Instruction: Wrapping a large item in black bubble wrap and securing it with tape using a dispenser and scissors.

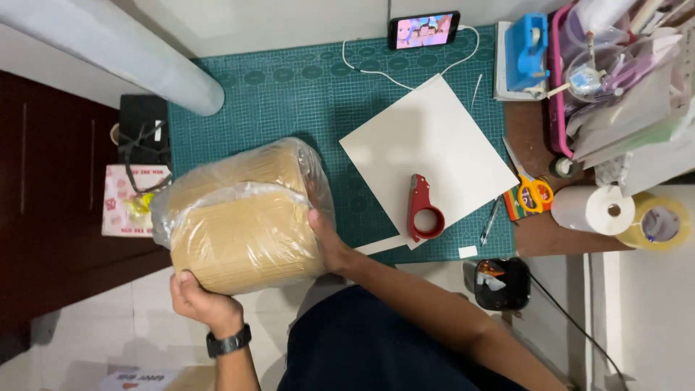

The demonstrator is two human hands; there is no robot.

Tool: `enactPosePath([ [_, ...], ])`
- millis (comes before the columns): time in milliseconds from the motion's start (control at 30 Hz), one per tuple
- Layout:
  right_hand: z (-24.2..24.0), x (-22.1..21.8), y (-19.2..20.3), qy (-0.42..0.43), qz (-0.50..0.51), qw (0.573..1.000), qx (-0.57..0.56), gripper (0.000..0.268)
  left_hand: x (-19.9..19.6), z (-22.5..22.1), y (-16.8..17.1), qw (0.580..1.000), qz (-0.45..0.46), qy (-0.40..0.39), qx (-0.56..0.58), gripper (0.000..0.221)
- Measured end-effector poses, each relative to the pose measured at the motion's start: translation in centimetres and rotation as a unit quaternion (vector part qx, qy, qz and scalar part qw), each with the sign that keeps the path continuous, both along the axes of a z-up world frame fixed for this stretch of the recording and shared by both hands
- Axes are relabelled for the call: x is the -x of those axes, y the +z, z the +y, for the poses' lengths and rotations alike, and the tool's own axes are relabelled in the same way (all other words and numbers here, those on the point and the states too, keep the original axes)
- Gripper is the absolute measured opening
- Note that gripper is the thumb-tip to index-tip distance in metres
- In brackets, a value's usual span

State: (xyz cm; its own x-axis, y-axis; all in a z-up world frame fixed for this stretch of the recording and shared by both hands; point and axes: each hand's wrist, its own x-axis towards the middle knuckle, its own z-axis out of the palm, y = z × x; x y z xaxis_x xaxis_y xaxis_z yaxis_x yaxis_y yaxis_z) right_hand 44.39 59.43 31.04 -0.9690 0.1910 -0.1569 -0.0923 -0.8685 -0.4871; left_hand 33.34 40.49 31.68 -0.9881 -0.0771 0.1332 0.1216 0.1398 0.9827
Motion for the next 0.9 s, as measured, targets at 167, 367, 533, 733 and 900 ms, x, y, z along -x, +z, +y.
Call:
enactPosePath([
  [167,1.8,0.9,0.4,-0.104,0.064,0.991,-0.057,0.098,0.6,2.3,0.4,0.999,-0.003,0.01,-0.044,0.028],
  [367,6.7,-0.8,5.4,-0.109,-0.276,0.95,0.097,0.094,-0.7,9.1,1.4,0.994,-0.029,0.03,-0.1,0.012],
  [533,15.2,-11.0,-14.4,-0.26,-0.155,0.945,0.127,0.087,-4.0,14.5,1.1,0.98,-0.047,-0.082,-0.174,0.007],
  [733,25.2,-21.7,-3.8,-0.442,-0.14,0.886,-0.009,0.074,-10.9,27.1,-0.3,0.949,0.056,-0.265,-0.161,0.024],
  [900,26.5,-20.8,5.4,-0.541,-0.112,0.831,-0.061,0.075,-14.2,34.3,0.2,0.885,-0.073,-0.389,-0.246,0.021],
])
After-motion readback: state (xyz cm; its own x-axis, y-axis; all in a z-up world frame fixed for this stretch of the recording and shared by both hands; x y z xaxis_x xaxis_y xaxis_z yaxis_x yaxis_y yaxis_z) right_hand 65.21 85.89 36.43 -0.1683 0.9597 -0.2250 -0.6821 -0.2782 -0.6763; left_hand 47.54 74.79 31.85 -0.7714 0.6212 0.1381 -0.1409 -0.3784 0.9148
